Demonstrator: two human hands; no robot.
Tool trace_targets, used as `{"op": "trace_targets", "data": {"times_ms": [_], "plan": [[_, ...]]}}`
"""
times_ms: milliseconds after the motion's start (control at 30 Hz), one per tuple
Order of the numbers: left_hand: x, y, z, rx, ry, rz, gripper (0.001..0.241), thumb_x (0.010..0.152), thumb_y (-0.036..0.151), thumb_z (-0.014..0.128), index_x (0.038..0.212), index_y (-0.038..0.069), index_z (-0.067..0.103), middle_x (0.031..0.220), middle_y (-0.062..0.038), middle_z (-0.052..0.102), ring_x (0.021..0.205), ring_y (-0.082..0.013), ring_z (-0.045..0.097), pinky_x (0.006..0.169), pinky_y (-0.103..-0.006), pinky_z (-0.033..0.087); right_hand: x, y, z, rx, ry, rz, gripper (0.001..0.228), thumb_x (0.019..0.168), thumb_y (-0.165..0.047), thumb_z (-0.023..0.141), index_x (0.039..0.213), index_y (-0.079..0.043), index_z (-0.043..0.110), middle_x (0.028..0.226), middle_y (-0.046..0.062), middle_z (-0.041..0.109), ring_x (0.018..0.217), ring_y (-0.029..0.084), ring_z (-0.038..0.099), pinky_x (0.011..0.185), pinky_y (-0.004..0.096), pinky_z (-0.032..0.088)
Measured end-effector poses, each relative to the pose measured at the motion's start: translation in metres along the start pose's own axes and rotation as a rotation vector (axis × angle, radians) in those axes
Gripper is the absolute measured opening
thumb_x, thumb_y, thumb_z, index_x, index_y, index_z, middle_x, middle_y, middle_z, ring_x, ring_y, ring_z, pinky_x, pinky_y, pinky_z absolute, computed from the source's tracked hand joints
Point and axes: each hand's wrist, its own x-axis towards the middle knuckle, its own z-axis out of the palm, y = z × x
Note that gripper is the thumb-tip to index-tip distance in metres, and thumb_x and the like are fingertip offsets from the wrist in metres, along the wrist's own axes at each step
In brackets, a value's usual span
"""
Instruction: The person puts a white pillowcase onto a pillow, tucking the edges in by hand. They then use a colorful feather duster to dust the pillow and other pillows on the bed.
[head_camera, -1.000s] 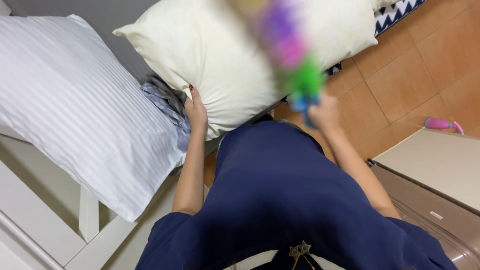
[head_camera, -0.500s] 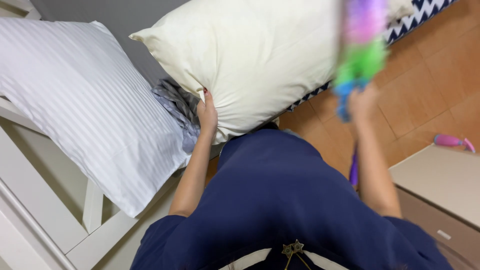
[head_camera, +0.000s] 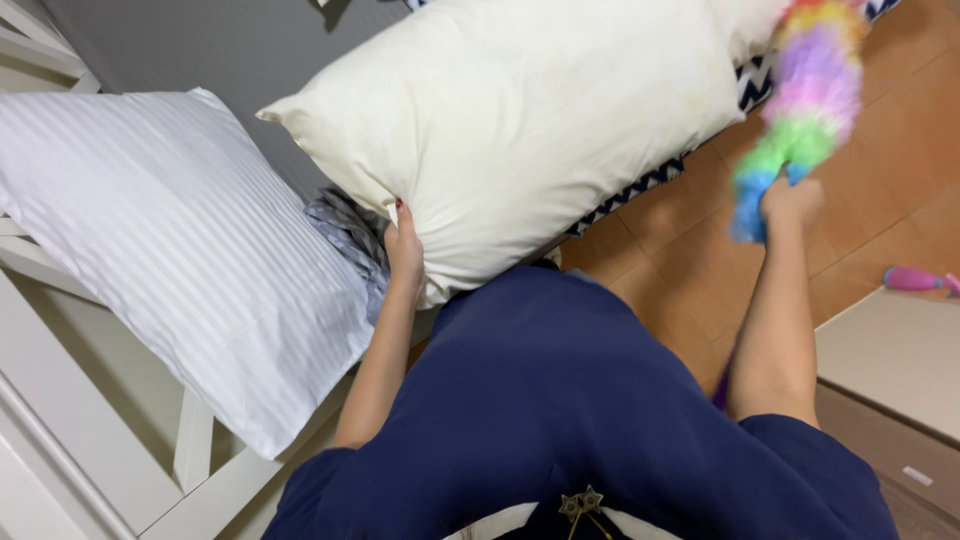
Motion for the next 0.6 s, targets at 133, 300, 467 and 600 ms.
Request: {"op": "trace_targets", "data": {"times_ms": [133,300,467,600], "plan": [[-0.005,0.063,0.020,-0.338,-0.157,-0.072,0.058,0.104,0.040,0.049,0.137,-0.007,0.056,0.133,-0.019,0.067,0.118,-0.0252,0.066,0.103,-0.0373,0.051,-0.005,0.008,0.034,0.303,0.178,-0.047,0.038,0.100,-0.034,0.071,0.098,0.004,0.073,0.089,0.026,0.072,0.082,0.041,0.071,0.070,0.051,0.051],[-0.038,0.184,0.083,-0.559,-0.383,0.076,0.061,0.107,0.040,0.046,0.150,-0.004,0.043,0.150,-0.019,0.055,0.135,-0.0277,0.057,0.116,-0.0407,0.046,-0.032,-0.041,-0.004,0.617,0.135,-0.169,0.032,0.106,-0.027,0.066,0.099,0.004,0.071,0.081,0.012,0.071,0.073,0.020,0.066,0.066,0.039,0.050],[-0.031,0.215,0.142,-0.797,-0.514,0.338,0.062,0.113,0.036,0.047,0.158,-0.005,0.037,0.158,-0.018,0.048,0.144,-0.0272,0.051,0.125,-0.0422,0.041,-0.029,-0.070,-0.053,0.921,0.098,-0.232,0.031,0.112,-0.025,0.063,0.099,0.003,0.069,0.084,-0.001,0.064,0.075,0.006,0.056,0.066,0.029,0.048],[-0.017,0.198,0.158,-0.837,-0.405,0.376,0.063,0.111,0.039,0.046,0.157,-0.004,0.037,0.157,-0.017,0.049,0.143,-0.0281,0.051,0.123,-0.0417,0.042,-0.033,-0.075,-0.084,1.036,0.140,-0.325,0.030,0.115,-0.026,0.061,0.103,0.002,0.066,0.088,-0.003,0.064,0.078,0.006,0.057,0.068,0.028,0.049]]}}
